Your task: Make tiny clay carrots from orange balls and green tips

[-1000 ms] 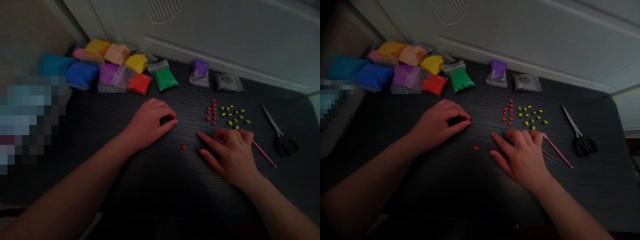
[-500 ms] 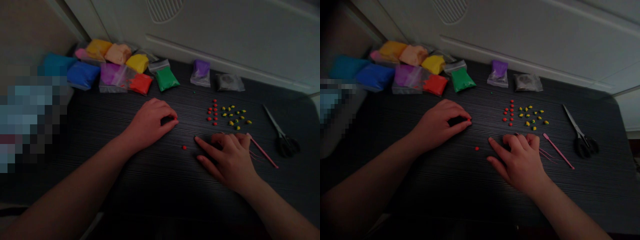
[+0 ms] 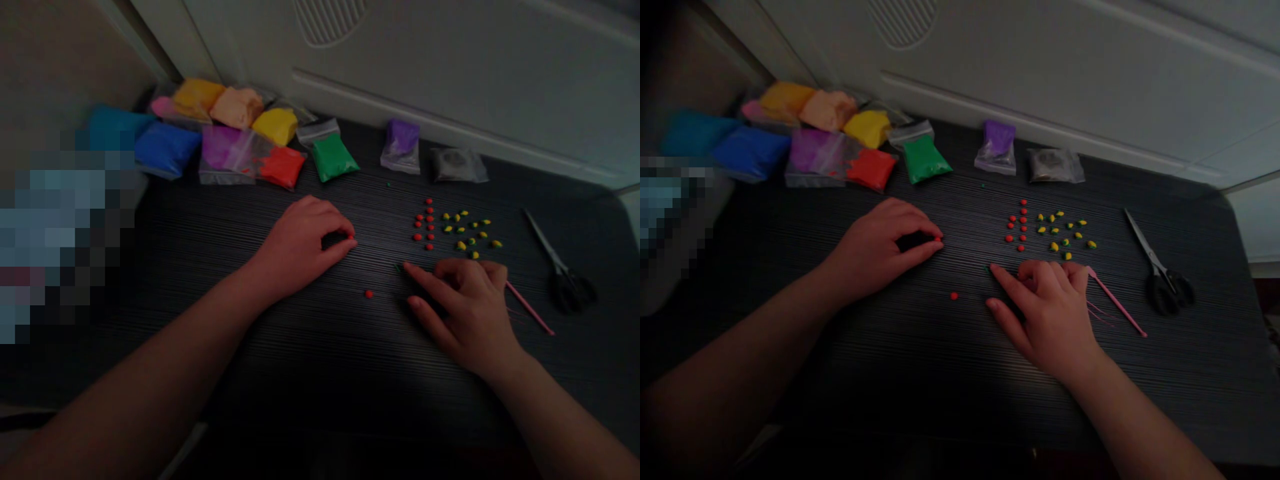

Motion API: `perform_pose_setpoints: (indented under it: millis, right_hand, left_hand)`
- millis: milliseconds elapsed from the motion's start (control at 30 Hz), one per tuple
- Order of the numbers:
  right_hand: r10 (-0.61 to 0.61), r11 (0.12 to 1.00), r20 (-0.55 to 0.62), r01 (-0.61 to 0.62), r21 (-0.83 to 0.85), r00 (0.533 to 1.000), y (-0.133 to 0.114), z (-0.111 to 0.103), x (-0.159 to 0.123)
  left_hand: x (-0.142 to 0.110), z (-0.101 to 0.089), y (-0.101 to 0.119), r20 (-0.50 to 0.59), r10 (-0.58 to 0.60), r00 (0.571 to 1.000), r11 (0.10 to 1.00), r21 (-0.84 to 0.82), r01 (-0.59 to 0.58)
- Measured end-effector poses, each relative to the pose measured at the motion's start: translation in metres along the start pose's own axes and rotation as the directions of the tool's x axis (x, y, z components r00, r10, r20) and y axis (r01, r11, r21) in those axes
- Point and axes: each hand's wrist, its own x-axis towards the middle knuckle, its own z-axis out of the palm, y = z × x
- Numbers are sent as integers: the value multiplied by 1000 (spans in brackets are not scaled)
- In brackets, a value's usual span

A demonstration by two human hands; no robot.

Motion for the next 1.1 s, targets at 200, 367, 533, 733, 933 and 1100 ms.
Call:
perform_pose_setpoints:
  millis: [200,367,533,733,933,1100]
  right_hand:
    - [-12,1000,23,12,-19,1000,-1,0,2]
    - [-35,999,39,36,-35,999,-7,-1,2]
    - [-46,998,63,49,-36,997,-8,-2,3]
    - [-11,998,58,15,-66,998,-7,-2,3]
    - [-61,997,53,63,-49,997,-10,-2,3]
    - [-17,999,53,20,-51,998,-9,-2,3]
  left_hand:
    - [0,0,0,1,2,1000,1000,-3,-2]
    - [0,-1,1,12,4,1000,1000,2,-4]
    - [0,0,0,7,4,1000,1000,2,-4]
    - [0,0,-1,10,9,1000,1000,7,-9]
    - [0,0,0,7,10,1000,1000,5,-10]
    - [0,0,-1,10,16,1000,1000,11,-16]
